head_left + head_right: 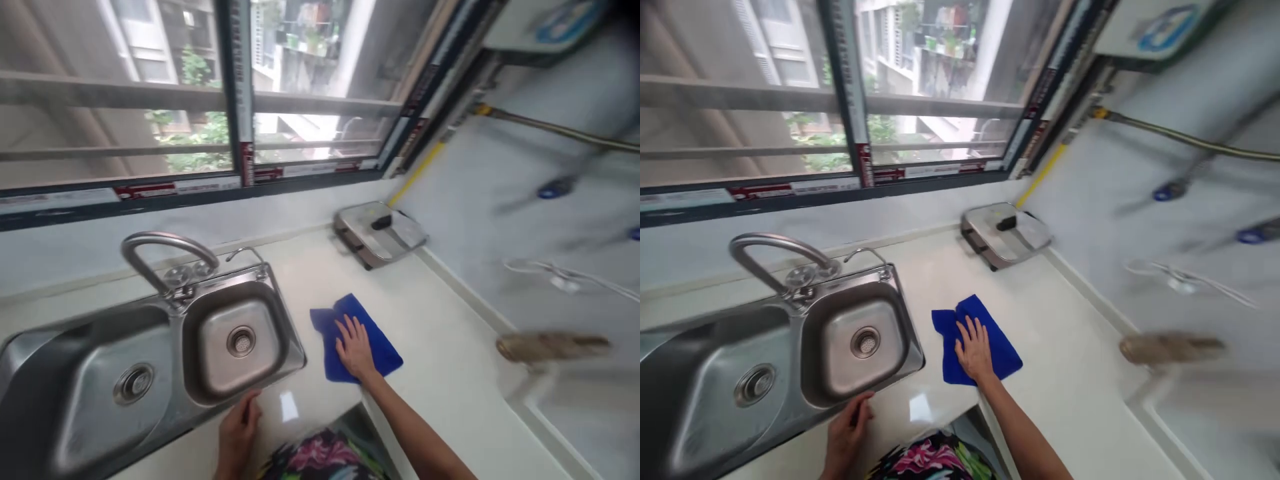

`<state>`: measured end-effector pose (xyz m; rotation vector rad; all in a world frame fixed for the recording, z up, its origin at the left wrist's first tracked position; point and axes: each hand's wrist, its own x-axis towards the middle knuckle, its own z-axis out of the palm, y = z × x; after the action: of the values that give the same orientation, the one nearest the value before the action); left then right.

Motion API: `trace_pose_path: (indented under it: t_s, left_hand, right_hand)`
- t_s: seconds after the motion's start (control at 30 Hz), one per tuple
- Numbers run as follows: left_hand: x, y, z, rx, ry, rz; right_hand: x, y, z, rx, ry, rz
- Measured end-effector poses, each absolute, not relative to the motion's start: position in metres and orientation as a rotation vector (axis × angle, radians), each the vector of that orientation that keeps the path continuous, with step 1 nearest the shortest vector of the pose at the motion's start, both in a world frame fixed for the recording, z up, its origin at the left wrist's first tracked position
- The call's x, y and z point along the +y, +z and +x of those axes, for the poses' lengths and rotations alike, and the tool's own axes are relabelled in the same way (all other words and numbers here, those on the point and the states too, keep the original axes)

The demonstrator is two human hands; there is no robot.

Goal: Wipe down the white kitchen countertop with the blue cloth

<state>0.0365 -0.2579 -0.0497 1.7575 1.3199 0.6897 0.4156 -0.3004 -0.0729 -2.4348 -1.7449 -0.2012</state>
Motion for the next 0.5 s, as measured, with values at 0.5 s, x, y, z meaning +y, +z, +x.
trace_pose_path:
  t_s: [0.5]
  left_hand:
    - [-0.159,-0.034,0.261,0.658,0.311,2.162]
  right_hand:
    - [-0.648,-0.117,0.41,-0.29,-0.431,-3.086]
